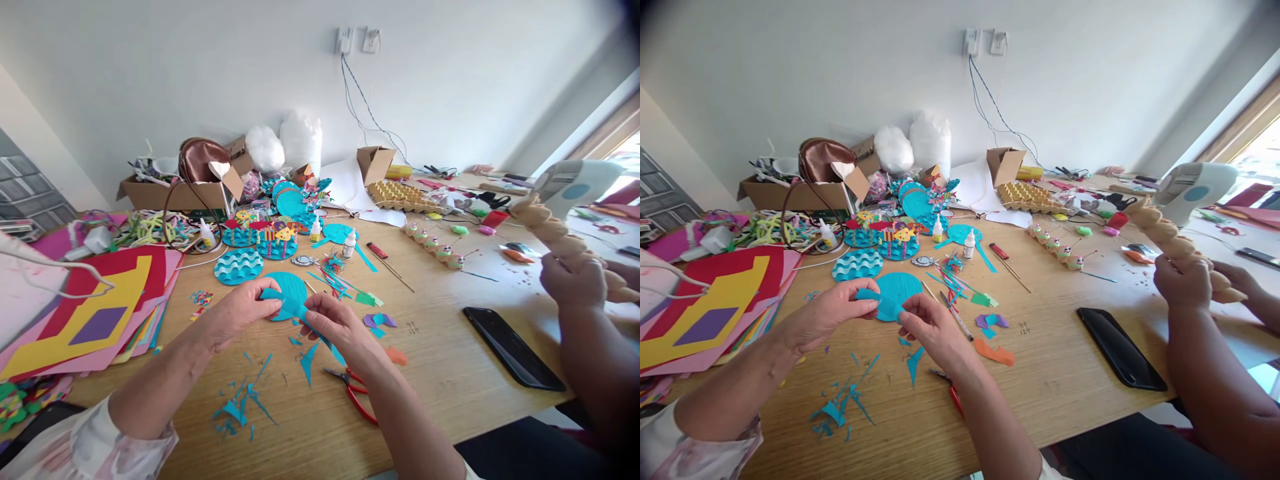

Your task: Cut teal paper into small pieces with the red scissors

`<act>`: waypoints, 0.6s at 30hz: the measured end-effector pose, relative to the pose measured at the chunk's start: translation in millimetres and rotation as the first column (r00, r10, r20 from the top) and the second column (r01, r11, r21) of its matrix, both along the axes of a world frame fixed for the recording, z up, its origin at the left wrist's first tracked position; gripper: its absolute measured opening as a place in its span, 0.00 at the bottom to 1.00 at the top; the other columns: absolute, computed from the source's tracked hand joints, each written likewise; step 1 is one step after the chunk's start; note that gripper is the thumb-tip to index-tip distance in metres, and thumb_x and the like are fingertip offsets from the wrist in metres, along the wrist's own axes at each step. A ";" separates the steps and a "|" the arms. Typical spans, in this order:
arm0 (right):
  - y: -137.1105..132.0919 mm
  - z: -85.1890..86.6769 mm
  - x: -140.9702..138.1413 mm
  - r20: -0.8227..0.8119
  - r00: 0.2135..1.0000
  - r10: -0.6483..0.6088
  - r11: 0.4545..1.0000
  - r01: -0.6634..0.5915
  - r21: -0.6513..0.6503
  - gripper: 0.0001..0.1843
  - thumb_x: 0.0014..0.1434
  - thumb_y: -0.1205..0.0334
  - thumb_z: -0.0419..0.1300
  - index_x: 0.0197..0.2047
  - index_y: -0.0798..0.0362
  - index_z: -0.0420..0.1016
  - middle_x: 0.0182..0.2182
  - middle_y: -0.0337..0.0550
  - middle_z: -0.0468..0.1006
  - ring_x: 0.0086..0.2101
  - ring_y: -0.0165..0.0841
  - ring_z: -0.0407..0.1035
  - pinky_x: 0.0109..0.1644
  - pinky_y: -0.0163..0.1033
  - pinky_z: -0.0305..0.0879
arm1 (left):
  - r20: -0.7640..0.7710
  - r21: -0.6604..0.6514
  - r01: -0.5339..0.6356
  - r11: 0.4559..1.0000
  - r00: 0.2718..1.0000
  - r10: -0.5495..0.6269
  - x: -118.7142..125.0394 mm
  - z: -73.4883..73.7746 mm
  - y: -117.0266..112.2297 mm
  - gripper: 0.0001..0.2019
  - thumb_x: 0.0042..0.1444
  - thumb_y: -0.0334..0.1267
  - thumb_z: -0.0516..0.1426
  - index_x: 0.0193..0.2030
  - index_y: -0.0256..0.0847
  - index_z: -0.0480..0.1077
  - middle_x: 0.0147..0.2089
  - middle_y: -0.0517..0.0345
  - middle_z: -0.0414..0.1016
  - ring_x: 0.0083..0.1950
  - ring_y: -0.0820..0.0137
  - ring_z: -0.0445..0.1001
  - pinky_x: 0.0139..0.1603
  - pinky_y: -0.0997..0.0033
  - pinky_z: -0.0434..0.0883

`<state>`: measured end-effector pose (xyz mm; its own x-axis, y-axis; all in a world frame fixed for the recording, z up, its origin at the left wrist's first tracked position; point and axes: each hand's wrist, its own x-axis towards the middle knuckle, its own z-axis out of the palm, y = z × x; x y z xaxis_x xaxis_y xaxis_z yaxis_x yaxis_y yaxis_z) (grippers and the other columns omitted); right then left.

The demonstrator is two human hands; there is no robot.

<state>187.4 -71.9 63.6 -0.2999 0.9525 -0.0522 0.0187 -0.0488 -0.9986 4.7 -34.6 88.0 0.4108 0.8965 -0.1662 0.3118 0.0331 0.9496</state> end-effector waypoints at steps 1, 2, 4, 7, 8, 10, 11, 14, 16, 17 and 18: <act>0.2 -1.2 0.6 -0.008 1.000 -0.013 1.000 0.013 -0.013 0.11 0.53 0.55 0.56 0.34 0.54 0.64 0.25 0.37 0.69 0.28 0.29 0.68 0.33 0.35 0.63 | 0.013 -0.020 -0.008 1.000 1.000 0.008 0.1 0.4 0.0 0.07 0.46 0.40 0.56 0.31 0.40 0.63 0.24 0.67 0.65 0.30 0.73 0.66 0.37 0.72 0.63; 0.7 -2.7 1.0 -0.011 1.000 -0.027 0.999 0.027 -0.023 0.10 0.52 0.57 0.57 0.33 0.54 0.64 0.25 0.36 0.69 0.28 0.28 0.67 0.33 0.35 0.62 | 0.026 -0.041 -0.010 0.999 1.000 0.011 0.2 0.7 0.0 0.08 0.46 0.40 0.56 0.31 0.40 0.63 0.25 0.67 0.66 0.30 0.73 0.67 0.38 0.71 0.64; 2.5 -6.1 1.5 -0.008 0.999 -0.041 0.999 0.041 -0.027 0.08 0.50 0.59 0.57 0.32 0.54 0.64 0.24 0.34 0.67 0.27 0.27 0.67 0.33 0.34 0.62 | 0.045 -0.078 0.000 0.997 0.999 0.004 0.2 1.2 0.0 0.08 0.45 0.39 0.56 0.31 0.40 0.63 0.26 0.66 0.67 0.31 0.73 0.68 0.40 0.70 0.65; 6.5 -10.3 1.8 0.021 1.000 -0.022 1.000 0.022 0.017 0.06 0.50 0.62 0.56 0.31 0.54 0.64 0.25 0.34 0.66 0.27 0.26 0.65 0.32 0.33 0.60 | 0.032 -0.087 0.024 0.996 0.999 -0.021 -0.1 1.8 0.2 0.07 0.46 0.39 0.56 0.31 0.40 0.64 0.25 0.66 0.68 0.31 0.73 0.69 0.39 0.70 0.66; 8.0 -11.2 1.7 0.037 0.999 -0.010 0.999 0.009 0.036 0.05 0.50 0.62 0.56 0.31 0.54 0.64 0.24 0.34 0.65 0.26 0.26 0.64 0.31 0.33 0.59 | 0.016 -0.078 0.036 0.996 0.999 -0.035 -0.2 2.2 0.4 0.06 0.46 0.39 0.56 0.31 0.40 0.64 0.25 0.66 0.68 0.31 0.73 0.69 0.38 0.71 0.66; 11.0 -12.5 1.2 0.074 0.997 0.013 0.998 -0.018 0.065 0.04 0.49 0.63 0.56 0.30 0.54 0.64 0.24 0.34 0.65 0.26 0.26 0.62 0.29 0.32 0.57 | -0.018 -0.071 0.058 0.996 0.998 -0.059 0.0 3.5 0.9 0.05 0.46 0.38 0.55 0.30 0.40 0.64 0.24 0.66 0.69 0.31 0.73 0.69 0.37 0.71 0.66; 12.4 -12.8 0.8 0.091 0.996 0.023 0.997 -0.030 0.075 0.04 0.49 0.64 0.55 0.30 0.54 0.64 0.23 0.33 0.64 0.25 0.25 0.61 0.28 0.32 0.55 | -0.036 -0.073 0.064 0.995 0.997 -0.066 0.2 4.4 1.3 0.05 0.46 0.38 0.55 0.29 0.40 0.64 0.24 0.65 0.69 0.31 0.73 0.69 0.37 0.71 0.66; 15.4 -12.8 -1.1 0.133 0.991 0.033 0.994 -0.047 0.101 0.02 0.49 0.65 0.54 0.28 0.54 0.64 0.21 0.31 0.60 0.22 0.24 0.55 0.24 0.31 0.51 | -0.076 -0.088 0.072 0.994 0.994 -0.079 0.5 6.9 3.3 0.05 0.46 0.37 0.56 0.29 0.40 0.64 0.23 0.65 0.70 0.30 0.72 0.70 0.37 0.71 0.66; 15.9 -12.3 -2.5 0.170 0.985 0.025 0.993 -0.044 0.110 0.02 0.48 0.65 0.54 0.26 0.54 0.63 0.20 0.31 0.58 0.21 0.23 0.52 0.23 0.31 0.48 | -0.080 -0.089 0.085 0.992 0.992 -0.092 -0.1 7.6 5.2 0.05 0.46 0.37 0.56 0.29 0.39 0.65 0.23 0.64 0.71 0.30 0.72 0.70 0.36 0.71 0.66; 15.7 -12.0 -3.1 0.186 0.982 0.019 0.993 -0.040 0.109 0.03 0.48 0.65 0.54 0.26 0.54 0.63 0.20 0.31 0.58 0.21 0.24 0.52 0.23 0.31 0.48 | -0.066 -0.094 0.095 0.991 0.993 -0.101 -0.7 7.6 6.2 0.06 0.46 0.38 0.57 0.30 0.39 0.65 0.24 0.64 0.71 0.30 0.72 0.71 0.36 0.71 0.67; 15.4 -11.9 -3.6 0.198 0.980 0.011 0.994 -0.032 0.107 0.03 0.48 0.65 0.54 0.26 0.54 0.63 0.20 0.31 0.58 0.21 0.24 0.52 0.23 0.31 0.48 | -0.040 -0.101 0.102 0.990 0.993 -0.107 -1.5 7.5 7.1 0.07 0.47 0.39 0.57 0.31 0.39 0.66 0.24 0.63 0.71 0.30 0.71 0.71 0.36 0.71 0.67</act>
<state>183.7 -56.6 51.7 -0.3146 0.9492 -0.0082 0.2149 0.0628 -0.9746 3.2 -27.5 95.5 0.4914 0.8273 -0.2721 0.3608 0.0910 0.9282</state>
